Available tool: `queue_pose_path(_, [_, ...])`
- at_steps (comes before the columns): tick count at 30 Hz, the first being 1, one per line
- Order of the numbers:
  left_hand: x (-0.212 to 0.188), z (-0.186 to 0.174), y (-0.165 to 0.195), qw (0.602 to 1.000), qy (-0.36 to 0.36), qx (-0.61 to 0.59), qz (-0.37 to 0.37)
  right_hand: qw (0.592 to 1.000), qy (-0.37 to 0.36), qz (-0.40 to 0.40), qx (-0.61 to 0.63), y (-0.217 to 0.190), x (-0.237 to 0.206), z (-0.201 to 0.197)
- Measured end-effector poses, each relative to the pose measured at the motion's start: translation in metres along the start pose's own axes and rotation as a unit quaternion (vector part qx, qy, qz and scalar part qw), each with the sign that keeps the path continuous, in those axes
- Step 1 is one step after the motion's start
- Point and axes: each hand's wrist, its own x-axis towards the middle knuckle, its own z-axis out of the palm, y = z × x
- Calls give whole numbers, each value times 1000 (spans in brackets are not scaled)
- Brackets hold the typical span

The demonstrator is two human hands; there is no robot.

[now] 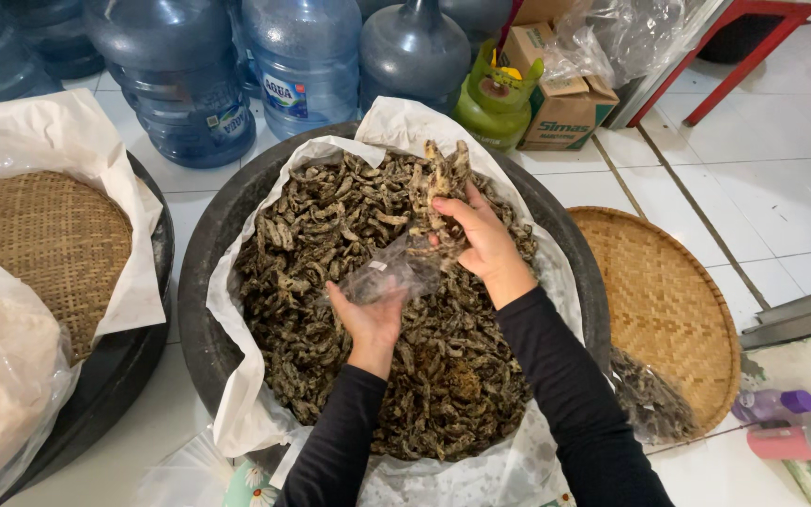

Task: The person packs dried seahorses into small clear plastic bags. They hold a bag in one hand, pick dried seahorses one at a time from a large basin, place them into the bag, then set the filled bag on a woven tray beside the basin and start a new bag.

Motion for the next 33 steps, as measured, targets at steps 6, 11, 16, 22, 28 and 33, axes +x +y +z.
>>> queue_pose_path(6, [1, -2, -7, 997, -63, 35, 35, 947, 10, -233, -221, 29, 0, 9])
queue_pose_path(11, [7, -7, -6, 997, -48, 44, 38, 953, -1, -258, -160, 43, 0, 15])
queue_pose_path(16, [7, -4, -1, 999, 27, -33, 19, 963, 30, -225, -148, 45, -5, 14])
queue_pose_path(22, [4, -7, -4, 999, -25, 1, 29, 983, 67, -156, -73, 51, -14, 4])
queue_pose_path(28, [10, -10, -5, 998, -5, 38, 56, 980, 0, -199, 6, 48, -16, 1])
queue_pose_path(33, [12, -10, -5, 997, -5, 42, 69, 985, 20, -167, 30, 45, -16, 0])
